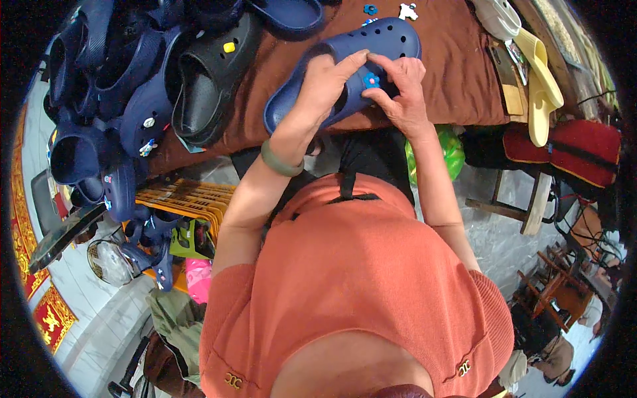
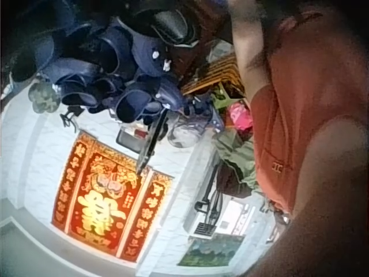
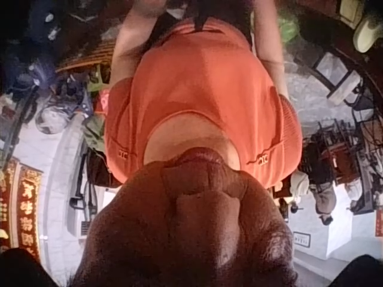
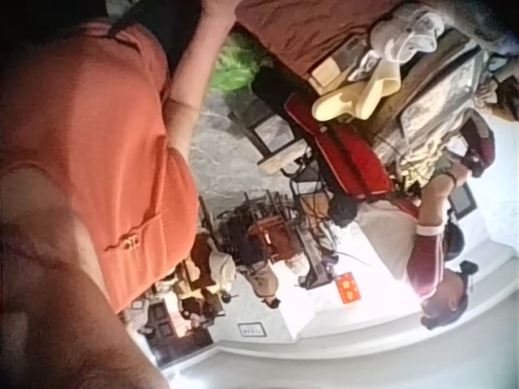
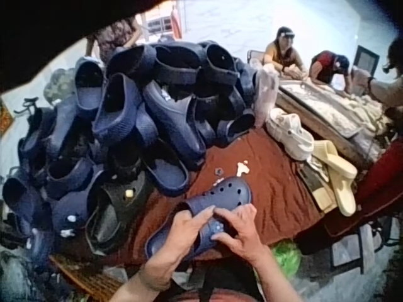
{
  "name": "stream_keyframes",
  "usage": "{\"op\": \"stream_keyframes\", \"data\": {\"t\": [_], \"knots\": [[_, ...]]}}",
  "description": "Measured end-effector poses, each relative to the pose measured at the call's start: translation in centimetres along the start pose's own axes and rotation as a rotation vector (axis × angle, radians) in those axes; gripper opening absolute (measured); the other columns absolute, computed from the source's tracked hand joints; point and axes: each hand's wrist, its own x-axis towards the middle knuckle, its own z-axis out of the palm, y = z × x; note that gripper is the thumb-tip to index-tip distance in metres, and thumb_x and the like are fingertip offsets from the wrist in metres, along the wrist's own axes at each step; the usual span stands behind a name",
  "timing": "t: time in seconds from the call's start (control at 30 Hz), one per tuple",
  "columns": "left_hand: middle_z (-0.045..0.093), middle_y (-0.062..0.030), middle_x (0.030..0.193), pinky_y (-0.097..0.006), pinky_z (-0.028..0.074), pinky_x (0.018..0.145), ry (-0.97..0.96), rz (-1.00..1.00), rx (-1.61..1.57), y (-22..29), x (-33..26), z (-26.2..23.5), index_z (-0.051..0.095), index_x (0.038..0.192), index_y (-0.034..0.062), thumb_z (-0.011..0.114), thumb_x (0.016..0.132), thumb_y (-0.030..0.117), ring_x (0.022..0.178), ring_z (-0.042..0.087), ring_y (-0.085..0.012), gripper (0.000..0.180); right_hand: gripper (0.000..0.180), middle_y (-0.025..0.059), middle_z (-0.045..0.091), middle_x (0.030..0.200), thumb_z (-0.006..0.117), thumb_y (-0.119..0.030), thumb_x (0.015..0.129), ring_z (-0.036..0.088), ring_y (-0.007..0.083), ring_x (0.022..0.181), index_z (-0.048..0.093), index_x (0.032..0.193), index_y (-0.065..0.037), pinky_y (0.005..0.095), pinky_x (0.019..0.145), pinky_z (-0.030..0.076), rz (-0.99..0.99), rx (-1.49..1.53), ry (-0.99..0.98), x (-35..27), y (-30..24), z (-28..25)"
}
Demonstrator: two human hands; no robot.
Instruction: Attaching decorative charms and pins to foam clogs.
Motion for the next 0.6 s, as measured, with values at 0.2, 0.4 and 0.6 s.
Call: {"op": "stream_keyframes", "data": {"t": [0.2,0.4,0.6], "knots": [[0.064,-0.0039,0.088,-0.024,0.048,0.065,0.009,-0.022,-0.027,-0.3,-0.1,0.1,0.064,0.097,-0.0010,0.065,0.087,0.020,0.072,0.059,-0.0093,0.023,0.024,0.0046,0.048,0.075,0.069,-0.023,0.077,0.047,0.0251,0.074,0.061,0.097,-0.012,0.0389,0.076,0.034,-0.115,-0.155,0.098,-0.5,0.2,1.9],[0.064,-0.0024,0.088,-0.024,0.047,0.065,0.017,0.013,0.115,-0.9,0.4,-0.5,0.065,0.096,-0.0002,0.063,0.087,0.019,0.073,0.058,-0.0084,0.022,0.015,0.0059,0.049,0.071,0.066,-0.017,0.079,0.050,0.0249,0.067,0.057,0.087,-0.009,0.0378,0.069,0.037,-0.158,-0.271,0.197,0.0,-0.2,2.6],[0.064,-0.0028,0.089,-0.026,0.048,0.068,0.031,0.069,0.223,-0.4,0.4,0.4,0.065,0.099,-0.0003,0.061,0.087,0.020,0.074,0.059,-0.0098,0.024,0.004,0.0093,0.055,0.072,0.058,-0.010,0.085,0.052,0.0288,0.062,0.058,0.085,-0.006,0.0375,0.062,0.040,0.030,-0.243,0.207,0.9,0.0,2.5]]}}
